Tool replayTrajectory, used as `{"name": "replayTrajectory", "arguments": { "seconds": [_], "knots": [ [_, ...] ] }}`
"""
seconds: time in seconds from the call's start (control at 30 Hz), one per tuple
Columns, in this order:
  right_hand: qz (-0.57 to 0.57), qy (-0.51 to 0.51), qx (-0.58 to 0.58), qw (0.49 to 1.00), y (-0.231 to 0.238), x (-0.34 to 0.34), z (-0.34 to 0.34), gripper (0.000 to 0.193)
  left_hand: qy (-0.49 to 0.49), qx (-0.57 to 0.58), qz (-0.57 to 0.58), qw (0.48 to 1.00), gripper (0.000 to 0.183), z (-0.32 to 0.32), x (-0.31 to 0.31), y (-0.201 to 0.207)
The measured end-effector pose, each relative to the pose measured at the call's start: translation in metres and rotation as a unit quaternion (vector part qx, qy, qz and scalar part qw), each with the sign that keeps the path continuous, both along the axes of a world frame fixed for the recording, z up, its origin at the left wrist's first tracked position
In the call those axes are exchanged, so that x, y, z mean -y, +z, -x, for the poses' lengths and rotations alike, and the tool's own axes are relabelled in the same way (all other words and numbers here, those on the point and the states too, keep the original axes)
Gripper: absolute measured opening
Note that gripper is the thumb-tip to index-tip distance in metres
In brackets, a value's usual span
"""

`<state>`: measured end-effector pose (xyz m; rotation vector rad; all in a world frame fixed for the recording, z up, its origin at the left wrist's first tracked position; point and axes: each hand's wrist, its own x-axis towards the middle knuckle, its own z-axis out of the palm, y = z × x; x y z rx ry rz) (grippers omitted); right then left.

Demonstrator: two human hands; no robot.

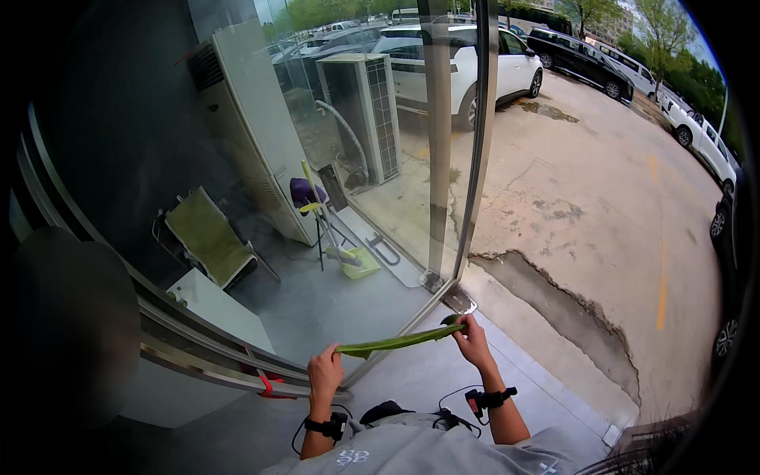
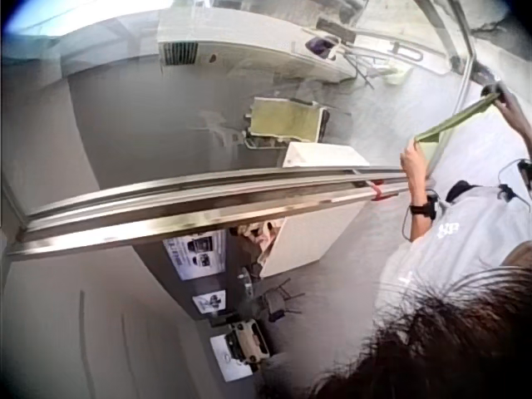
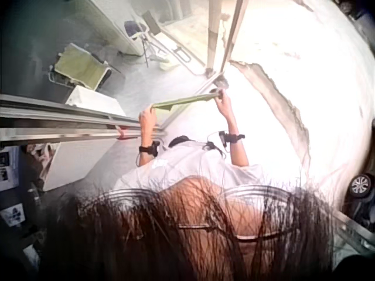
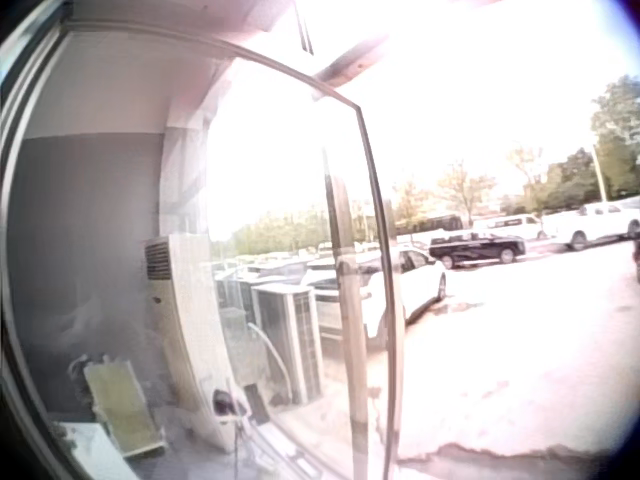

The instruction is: The person wipes a glass door and its frame using a green cloth, reaching various heights and cleaning around an exit sign and a metal handle.

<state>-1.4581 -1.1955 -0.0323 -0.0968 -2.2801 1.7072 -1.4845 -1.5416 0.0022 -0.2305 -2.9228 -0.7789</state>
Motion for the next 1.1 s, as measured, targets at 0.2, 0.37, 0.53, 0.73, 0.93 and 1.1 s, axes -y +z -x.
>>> {"name": "replayTrajectory", "arguments": {
  "seconds": [0.2,0.37,0.53,0.73,0.93,1.1],
  "knots": [
    [0.097,0.129,0.076,0.984,0.021,0.062,0.050,0.011,0.135,0.086,-0.307,0.938,0.028,-0.007,0.056,0.043],
    [0.303,0.167,-0.002,0.938,0.009,0.132,0.095,0.017,0.147,-0.182,-0.288,0.929,0.025,0.009,0.075,0.047],
    [0.244,0.192,-0.137,0.941,0.070,0.193,0.132,0.034,0.181,-0.415,-0.103,0.886,0.033,0.026,0.080,0.072],
    [-0.169,0.146,-0.398,0.890,0.130,0.259,0.178,0.060,0.244,-0.540,0.038,0.804,0.060,0.070,0.107,0.083],
    [-0.269,0.059,-0.483,0.831,0.149,0.283,0.210,0.062,0.291,-0.495,0.087,0.814,0.062,0.103,0.120,0.118],
    [-0.269,0.034,-0.504,0.820,0.219,0.289,0.220,0.062,0.290,-0.505,0.071,0.810,0.060,0.108,0.112,0.187]
  ]
}}
